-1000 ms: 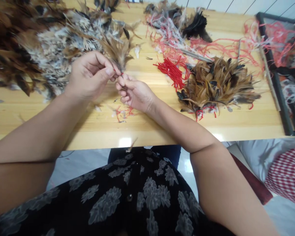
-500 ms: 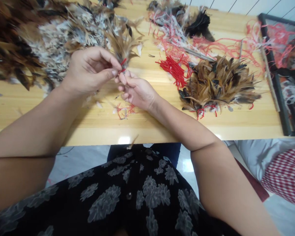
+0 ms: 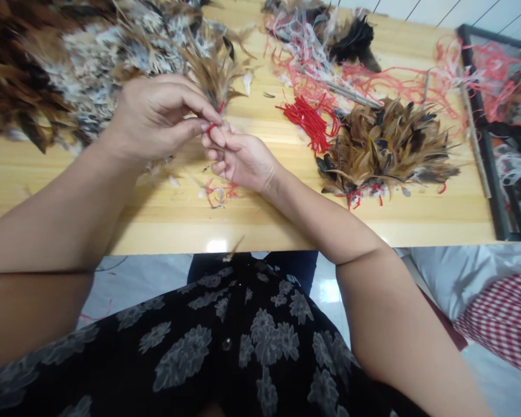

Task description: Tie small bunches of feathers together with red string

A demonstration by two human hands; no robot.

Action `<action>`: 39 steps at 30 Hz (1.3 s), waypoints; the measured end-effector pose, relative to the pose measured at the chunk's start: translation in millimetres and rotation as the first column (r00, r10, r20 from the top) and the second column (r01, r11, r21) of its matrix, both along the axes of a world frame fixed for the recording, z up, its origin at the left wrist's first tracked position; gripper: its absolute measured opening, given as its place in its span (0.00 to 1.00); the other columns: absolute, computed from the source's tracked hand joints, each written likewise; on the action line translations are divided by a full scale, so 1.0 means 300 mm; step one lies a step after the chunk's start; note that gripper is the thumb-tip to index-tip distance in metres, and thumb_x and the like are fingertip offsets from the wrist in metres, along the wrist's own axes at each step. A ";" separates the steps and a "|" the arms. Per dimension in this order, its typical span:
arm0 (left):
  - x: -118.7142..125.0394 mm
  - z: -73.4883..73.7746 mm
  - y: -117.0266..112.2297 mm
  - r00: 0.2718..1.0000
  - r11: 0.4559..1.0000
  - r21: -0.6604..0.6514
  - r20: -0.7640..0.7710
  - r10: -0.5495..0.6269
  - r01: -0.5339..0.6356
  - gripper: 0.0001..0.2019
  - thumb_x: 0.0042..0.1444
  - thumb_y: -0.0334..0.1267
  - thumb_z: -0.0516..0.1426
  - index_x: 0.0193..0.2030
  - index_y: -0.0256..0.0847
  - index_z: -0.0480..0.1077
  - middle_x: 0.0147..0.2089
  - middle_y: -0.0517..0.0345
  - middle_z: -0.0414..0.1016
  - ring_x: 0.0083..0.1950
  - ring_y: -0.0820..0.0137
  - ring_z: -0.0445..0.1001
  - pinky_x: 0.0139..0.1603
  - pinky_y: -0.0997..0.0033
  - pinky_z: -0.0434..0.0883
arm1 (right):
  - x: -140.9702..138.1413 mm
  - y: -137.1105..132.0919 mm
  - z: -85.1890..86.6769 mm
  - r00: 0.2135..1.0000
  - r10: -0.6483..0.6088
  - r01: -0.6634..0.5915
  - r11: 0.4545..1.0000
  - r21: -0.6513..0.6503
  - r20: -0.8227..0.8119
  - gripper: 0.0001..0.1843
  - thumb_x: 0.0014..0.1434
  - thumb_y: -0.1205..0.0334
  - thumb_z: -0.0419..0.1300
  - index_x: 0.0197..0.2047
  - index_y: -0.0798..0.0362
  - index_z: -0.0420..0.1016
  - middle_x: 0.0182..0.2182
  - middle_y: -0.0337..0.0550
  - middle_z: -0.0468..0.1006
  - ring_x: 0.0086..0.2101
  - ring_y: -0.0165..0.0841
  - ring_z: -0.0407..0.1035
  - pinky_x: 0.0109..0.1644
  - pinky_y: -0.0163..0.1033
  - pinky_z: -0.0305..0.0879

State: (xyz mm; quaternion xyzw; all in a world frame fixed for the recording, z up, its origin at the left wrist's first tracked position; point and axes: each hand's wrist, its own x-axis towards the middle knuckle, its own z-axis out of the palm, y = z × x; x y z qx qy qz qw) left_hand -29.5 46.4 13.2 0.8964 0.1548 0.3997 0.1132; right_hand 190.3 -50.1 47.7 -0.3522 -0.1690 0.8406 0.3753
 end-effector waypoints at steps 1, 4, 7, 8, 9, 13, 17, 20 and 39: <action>-0.003 0.000 0.003 1.000 0.999 -0.046 -0.020 0.009 -0.009 0.26 0.86 0.65 0.62 0.59 0.44 0.89 0.48 0.57 0.87 0.52 0.56 0.95 0.54 0.50 0.91 | -0.002 -0.002 0.002 1.000 -0.014 0.014 1.000 -0.007 0.003 0.18 0.92 0.71 0.54 0.45 0.48 0.69 0.34 0.30 0.77 0.30 0.24 0.70 0.32 0.25 0.62; -0.009 -0.018 0.024 0.999 0.980 -0.196 -0.020 -0.031 0.027 0.26 0.79 0.67 0.68 0.57 0.45 0.90 0.49 0.54 0.90 0.49 0.58 0.94 0.51 0.52 0.90 | -0.009 -0.011 0.013 0.999 -0.045 0.046 0.999 -0.026 0.025 0.17 0.93 0.70 0.52 0.46 0.48 0.70 0.35 0.31 0.79 0.30 0.24 0.71 0.31 0.24 0.62; -0.008 -0.053 0.053 0.994 0.940 -0.328 0.086 -0.071 0.096 0.22 0.70 0.63 0.77 0.54 0.46 0.91 0.46 0.50 0.90 0.42 0.57 0.90 0.46 0.50 0.89 | -0.012 -0.016 0.024 0.997 -0.048 0.050 0.998 -0.045 0.059 0.17 0.94 0.67 0.56 0.46 0.47 0.69 0.33 0.31 0.78 0.31 0.24 0.71 0.31 0.24 0.62; -0.008 -0.063 0.061 0.991 0.926 -0.363 0.115 -0.062 0.100 0.23 0.66 0.64 0.80 0.52 0.46 0.92 0.44 0.50 0.89 0.41 0.58 0.89 0.46 0.49 0.89 | -0.013 -0.015 0.026 0.997 -0.042 0.045 0.998 -0.047 0.063 0.17 0.94 0.65 0.57 0.45 0.46 0.68 0.33 0.30 0.77 0.30 0.24 0.70 0.31 0.24 0.62; -0.008 -0.069 0.067 0.990 0.917 -0.388 0.130 -0.047 0.095 0.25 0.63 0.65 0.82 0.50 0.46 0.91 0.43 0.51 0.88 0.40 0.58 0.87 0.46 0.48 0.88 | -0.012 -0.015 0.027 0.997 -0.034 0.037 0.998 -0.048 0.063 0.18 0.94 0.64 0.58 0.45 0.46 0.67 0.32 0.30 0.77 0.30 0.25 0.69 0.31 0.24 0.62; -0.013 -0.081 0.085 0.991 0.914 -0.397 0.134 -0.030 0.081 0.26 0.59 0.67 0.83 0.46 0.47 0.92 0.41 0.54 0.87 0.39 0.61 0.84 0.46 0.51 0.85 | -0.011 -0.009 0.026 0.999 -0.010 0.013 0.998 -0.054 0.052 0.19 0.94 0.63 0.57 0.44 0.45 0.66 0.30 0.29 0.73 0.27 0.25 0.66 0.29 0.25 0.61; -0.020 -0.098 0.097 0.985 0.940 -0.325 0.166 -0.048 0.100 0.24 0.61 0.69 0.84 0.47 0.52 0.94 0.40 0.52 0.89 0.37 0.59 0.84 0.41 0.52 0.82 | -0.009 -0.005 0.020 0.999 -0.008 0.010 0.998 -0.064 0.044 0.19 0.94 0.64 0.55 0.43 0.46 0.66 0.30 0.29 0.72 0.26 0.25 0.65 0.29 0.24 0.60; -0.011 -0.106 0.082 0.983 0.937 -0.337 0.182 -0.033 0.094 0.29 0.65 0.76 0.82 0.49 0.53 0.94 0.41 0.51 0.90 0.37 0.58 0.85 0.39 0.54 0.81 | -0.008 -0.003 0.016 0.999 -0.014 0.017 0.998 -0.062 0.041 0.18 0.91 0.65 0.59 0.43 0.46 0.67 0.30 0.29 0.72 0.27 0.25 0.65 0.28 0.25 0.61; 0.087 -0.118 -0.034 0.949 0.919 -0.347 0.175 0.261 -0.189 0.19 0.72 0.57 0.77 0.49 0.52 0.76 0.45 0.58 0.84 0.48 0.58 0.91 0.58 0.59 0.89 | -0.049 0.013 -0.002 0.989 -0.139 0.144 0.983 -0.113 0.049 0.25 0.93 0.61 0.64 0.39 0.47 0.61 0.27 0.25 0.64 0.23 0.20 0.59 0.29 0.22 0.57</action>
